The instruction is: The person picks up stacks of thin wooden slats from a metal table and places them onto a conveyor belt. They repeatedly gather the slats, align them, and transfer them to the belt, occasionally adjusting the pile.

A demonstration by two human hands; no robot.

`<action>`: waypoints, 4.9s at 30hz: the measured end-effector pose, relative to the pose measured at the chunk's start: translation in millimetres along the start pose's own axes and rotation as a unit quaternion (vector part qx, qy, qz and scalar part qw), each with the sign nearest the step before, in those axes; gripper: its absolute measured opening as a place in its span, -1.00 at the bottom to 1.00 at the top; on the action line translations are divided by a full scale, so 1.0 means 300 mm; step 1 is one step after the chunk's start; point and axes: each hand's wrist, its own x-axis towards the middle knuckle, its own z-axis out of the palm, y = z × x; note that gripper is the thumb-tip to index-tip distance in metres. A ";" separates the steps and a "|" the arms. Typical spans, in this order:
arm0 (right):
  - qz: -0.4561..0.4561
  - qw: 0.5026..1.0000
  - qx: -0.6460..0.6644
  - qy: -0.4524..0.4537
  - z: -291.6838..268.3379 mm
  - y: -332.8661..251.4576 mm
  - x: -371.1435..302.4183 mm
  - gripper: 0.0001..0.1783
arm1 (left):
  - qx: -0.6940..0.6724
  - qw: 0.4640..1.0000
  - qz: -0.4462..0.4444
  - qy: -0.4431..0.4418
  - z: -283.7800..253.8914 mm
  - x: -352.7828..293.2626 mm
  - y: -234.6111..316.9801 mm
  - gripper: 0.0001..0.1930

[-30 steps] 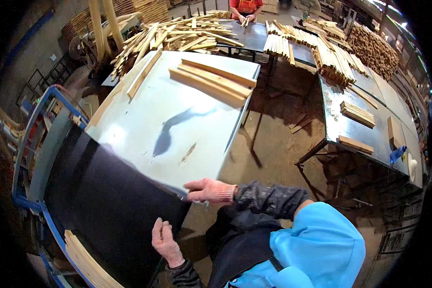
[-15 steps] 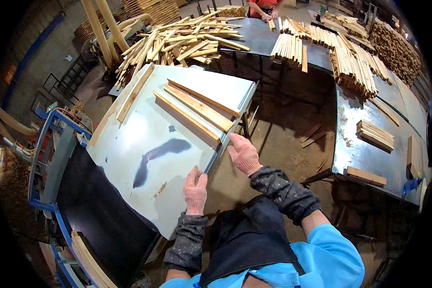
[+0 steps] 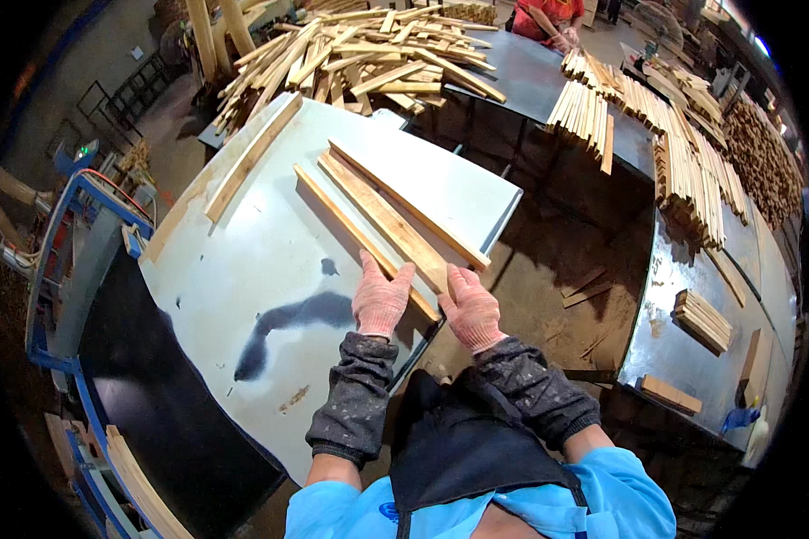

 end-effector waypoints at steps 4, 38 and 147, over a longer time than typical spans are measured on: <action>0.079 0.987 0.133 -0.048 -0.063 -0.036 -0.014 -0.08 | 0.003 1.000 -0.012 -0.012 0.001 0.024 -0.006 0.20; -0.184 0.954 0.063 -0.228 -0.124 0.046 0.197 -0.35 | -0.082 0.994 -0.046 0.060 0.053 0.068 -0.084 -0.07; -0.120 0.933 0.065 -0.332 -0.120 -0.012 0.239 -0.11 | -0.262 0.964 -0.014 -0.053 -0.040 0.104 -0.010 -0.46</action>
